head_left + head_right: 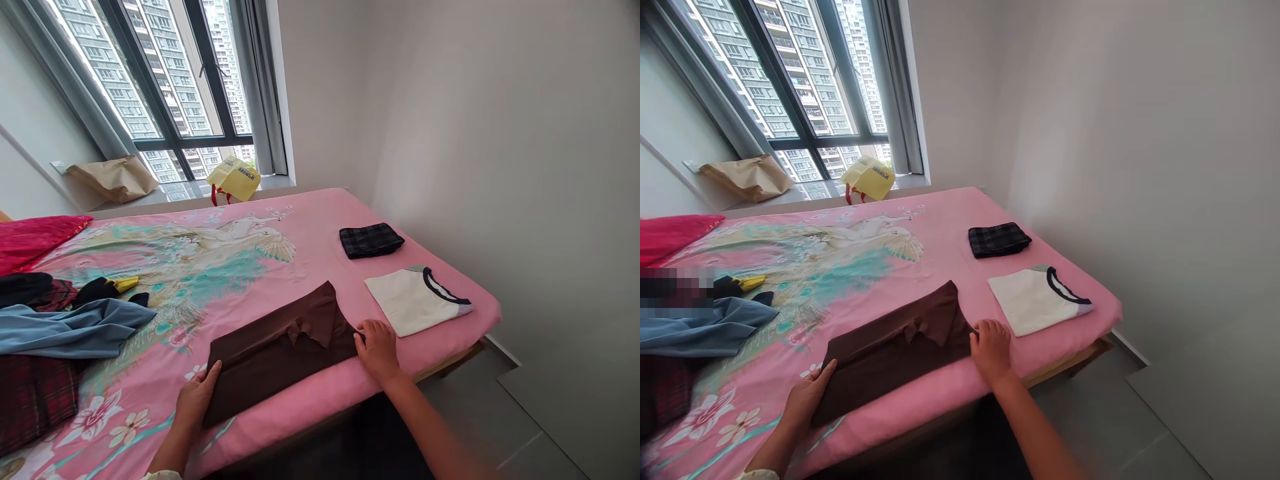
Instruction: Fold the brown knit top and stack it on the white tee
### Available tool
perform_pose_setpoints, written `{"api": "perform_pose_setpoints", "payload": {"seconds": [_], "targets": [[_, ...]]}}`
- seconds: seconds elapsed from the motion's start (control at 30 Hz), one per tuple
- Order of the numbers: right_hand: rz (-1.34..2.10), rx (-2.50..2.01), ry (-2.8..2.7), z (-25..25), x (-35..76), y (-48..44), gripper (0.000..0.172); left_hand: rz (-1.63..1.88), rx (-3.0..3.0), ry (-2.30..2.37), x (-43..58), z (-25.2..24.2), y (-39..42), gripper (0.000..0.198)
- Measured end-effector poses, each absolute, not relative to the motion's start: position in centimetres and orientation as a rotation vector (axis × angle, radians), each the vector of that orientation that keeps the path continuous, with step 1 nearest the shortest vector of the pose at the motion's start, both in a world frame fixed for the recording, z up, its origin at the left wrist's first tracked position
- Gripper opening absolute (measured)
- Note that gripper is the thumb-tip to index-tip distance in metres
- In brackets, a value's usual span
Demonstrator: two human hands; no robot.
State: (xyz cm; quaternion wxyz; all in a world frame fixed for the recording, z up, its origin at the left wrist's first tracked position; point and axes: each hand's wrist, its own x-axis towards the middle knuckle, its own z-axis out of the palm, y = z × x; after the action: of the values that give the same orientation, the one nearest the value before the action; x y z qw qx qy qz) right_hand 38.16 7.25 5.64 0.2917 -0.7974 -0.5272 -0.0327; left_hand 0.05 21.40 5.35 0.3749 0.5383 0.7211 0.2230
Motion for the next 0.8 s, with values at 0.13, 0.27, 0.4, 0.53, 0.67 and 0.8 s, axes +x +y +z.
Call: {"api": "perform_pose_setpoints", "payload": {"seconds": [0.13, 0.27, 0.4, 0.53, 0.67, 0.8], "targets": [[0.015, -1.758, -1.586, 7.0, 35.5, 9.0, 0.022, 0.603, 1.319, 1.812, 0.1, 5.4, 21.1, 0.048], [0.221, -1.512, -1.639, 7.5, 32.6, 12.0, 0.029, 0.618, 1.294, 1.773, 0.1, 5.3, 21.0, 0.046], [0.361, -1.46, -1.639, 8.3, 29.9, 15.2, 0.031, 0.656, 1.274, 1.721, -0.2, 4.9, 20.9, 0.044], [0.343, -1.507, -1.891, 8.2, 27.4, 17.0, 0.04, 0.682, 1.269, 1.685, -0.2, 4.5, 20.7, 0.044], [0.357, -1.663, -2.123, 5.6, 25.9, 17.0, 0.048, 0.683, 1.283, 1.668, -0.2, 4.3, 20.4, 0.046], [0.277, -1.707, -2.178, 3.4, 25.6, 16.6, 0.05, 0.68, 1.383, 1.729, -0.4, 4.9, 20.5, 0.05]]}}
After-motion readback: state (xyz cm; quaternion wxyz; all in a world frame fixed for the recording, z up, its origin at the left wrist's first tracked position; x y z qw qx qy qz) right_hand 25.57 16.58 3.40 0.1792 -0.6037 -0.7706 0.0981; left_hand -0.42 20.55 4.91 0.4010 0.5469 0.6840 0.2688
